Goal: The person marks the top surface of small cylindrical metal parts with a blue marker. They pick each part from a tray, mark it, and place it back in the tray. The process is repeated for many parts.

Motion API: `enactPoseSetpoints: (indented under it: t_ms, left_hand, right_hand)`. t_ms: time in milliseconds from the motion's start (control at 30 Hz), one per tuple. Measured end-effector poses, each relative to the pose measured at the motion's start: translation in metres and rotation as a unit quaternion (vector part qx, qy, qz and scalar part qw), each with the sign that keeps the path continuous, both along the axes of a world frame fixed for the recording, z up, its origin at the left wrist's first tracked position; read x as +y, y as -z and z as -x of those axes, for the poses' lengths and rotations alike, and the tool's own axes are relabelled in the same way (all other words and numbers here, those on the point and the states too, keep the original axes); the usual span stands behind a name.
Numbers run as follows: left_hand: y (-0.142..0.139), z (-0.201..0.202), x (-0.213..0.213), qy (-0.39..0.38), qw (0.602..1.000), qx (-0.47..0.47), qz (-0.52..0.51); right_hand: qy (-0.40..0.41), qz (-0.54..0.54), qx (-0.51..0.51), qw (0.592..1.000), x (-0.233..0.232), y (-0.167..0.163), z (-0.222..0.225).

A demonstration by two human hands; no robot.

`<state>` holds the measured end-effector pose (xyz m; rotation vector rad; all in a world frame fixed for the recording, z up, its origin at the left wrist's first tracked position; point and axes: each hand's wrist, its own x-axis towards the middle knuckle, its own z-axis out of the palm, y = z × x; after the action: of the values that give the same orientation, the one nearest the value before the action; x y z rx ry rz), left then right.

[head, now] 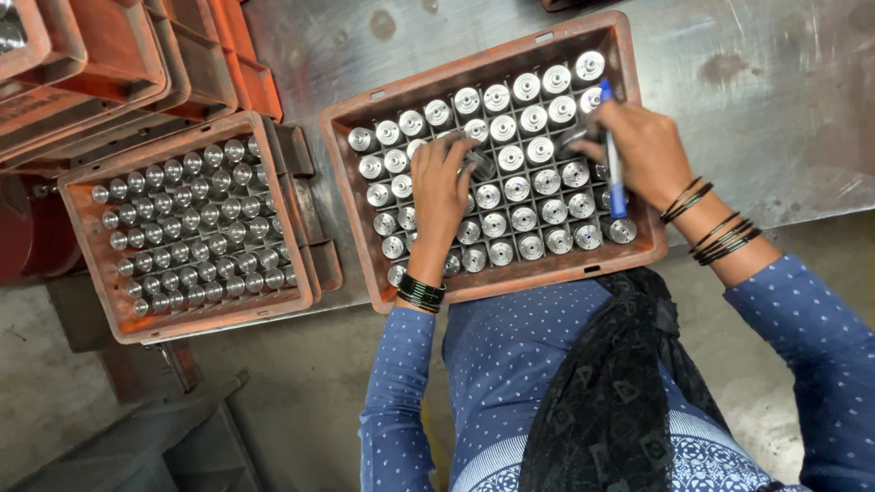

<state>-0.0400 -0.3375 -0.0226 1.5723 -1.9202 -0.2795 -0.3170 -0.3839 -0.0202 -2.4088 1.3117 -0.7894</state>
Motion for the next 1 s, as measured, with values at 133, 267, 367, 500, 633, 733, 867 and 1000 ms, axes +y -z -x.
enactPoseSetpoints:
  t_ms: [133,267,367,500,633,733,867,1000]
  left_hand:
    - [-0.001,0.001,0.004,0.023,0.998,0.061,-0.013]
    - [-0.001,0.003,0.01,0.063,0.993,0.06,-0.084]
    - [0.0,0.006,0.01,0.029,0.994,0.095,-0.046]
    - [-0.002,0.01,0.018,0.014,0.991,0.134,-0.004]
    - [0.001,0.028,0.038,-0.019,0.951,0.29,-0.108]
    - [0.006,0.055,0.038,-0.076,0.814,0.538,-0.204]
    - [-0.005,0.078,0.034,-0.031,0.564,0.748,-0.35]
    - [-0.03,0.08,0.044,0.021,0.558,0.768,-0.313]
  right_hand:
    - [-0.045,0.001,0.071,0.996,0.0,-0.006,-0.004]
    - [-0.033,-0.02,0.136,0.99,0.0,-0.019,0.01]
    - [-0.07,0.03,0.176,0.981,0.011,-0.018,0.017]
    - [-0.071,0.019,0.207,0.976,0.026,-0.003,0.005]
    - [-0.041,-0.025,0.164,0.985,0.03,-0.013,0.004]
    - [-0.01,0.065,0.06,0.996,0.046,-0.047,0.015]
    - [-0.018,0.142,-0.072,0.987,0.09,-0.082,-0.01]
    - [0.041,0.03,-0.232,0.971,0.115,-0.091,-0.035]
